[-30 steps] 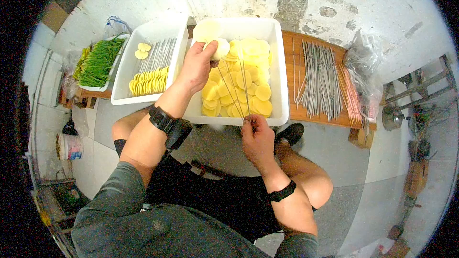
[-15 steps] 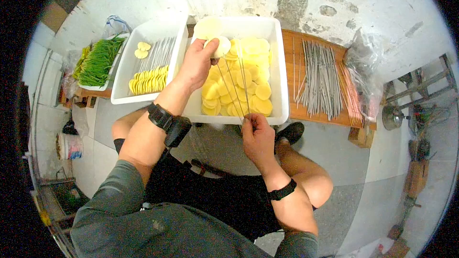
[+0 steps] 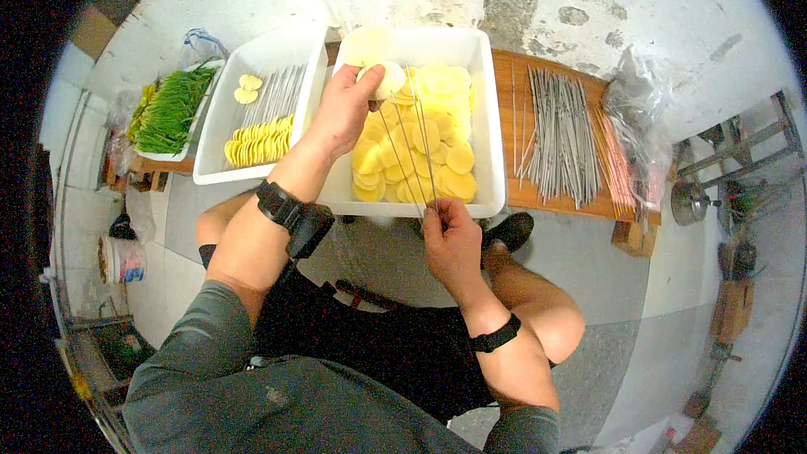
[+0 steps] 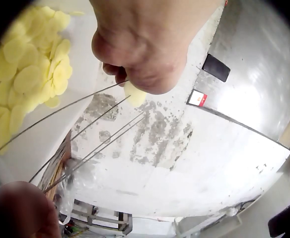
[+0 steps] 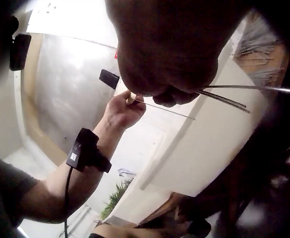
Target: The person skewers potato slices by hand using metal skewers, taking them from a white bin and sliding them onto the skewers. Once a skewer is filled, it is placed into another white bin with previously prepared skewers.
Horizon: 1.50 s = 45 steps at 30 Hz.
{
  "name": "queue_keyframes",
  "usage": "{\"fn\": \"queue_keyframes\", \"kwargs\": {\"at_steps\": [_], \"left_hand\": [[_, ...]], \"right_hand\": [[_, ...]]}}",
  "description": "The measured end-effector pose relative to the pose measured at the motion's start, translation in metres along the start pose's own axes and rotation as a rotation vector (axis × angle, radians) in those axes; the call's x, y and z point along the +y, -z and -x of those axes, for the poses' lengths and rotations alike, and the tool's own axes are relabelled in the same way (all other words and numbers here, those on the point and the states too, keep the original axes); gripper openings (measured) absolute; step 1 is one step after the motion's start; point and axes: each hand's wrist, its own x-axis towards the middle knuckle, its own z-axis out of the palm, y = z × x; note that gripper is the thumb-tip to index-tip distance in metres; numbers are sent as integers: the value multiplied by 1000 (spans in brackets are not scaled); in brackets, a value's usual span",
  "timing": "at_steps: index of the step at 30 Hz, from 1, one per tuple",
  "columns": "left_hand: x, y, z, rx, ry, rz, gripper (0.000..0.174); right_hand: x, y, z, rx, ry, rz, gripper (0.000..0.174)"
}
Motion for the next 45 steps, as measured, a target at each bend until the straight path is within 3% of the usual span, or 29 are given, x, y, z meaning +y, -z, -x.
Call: {"fn": "queue_keyframes", "kwargs": {"at_steps": [12, 14, 21, 26, 32, 35, 45], "left_hand": [[1, -1, 3, -17, 12, -1, 25], [9, -5, 10, -43, 90, -79, 28], [-12, -5, 7, -56, 82, -95, 24], [-18, -1, 3, -81, 182, 22, 23], [-4, -18, 11, 71, 103, 120, 25], [-9, -8, 8, -3, 153, 64, 23], [-8, -9, 7, 17, 170, 78, 23]], "right_hand": [[3, -1, 0, 31, 85, 40, 11], [-5, -1, -1, 48, 82, 72, 10], [2, -4, -5, 55, 43, 7, 10], [0, -2, -5, 92, 78, 51, 17], [8, -5, -5, 123, 126, 95, 15], [3, -6, -3, 122, 127, 108, 15], [-3, -6, -2, 109, 145, 76, 15]]}}
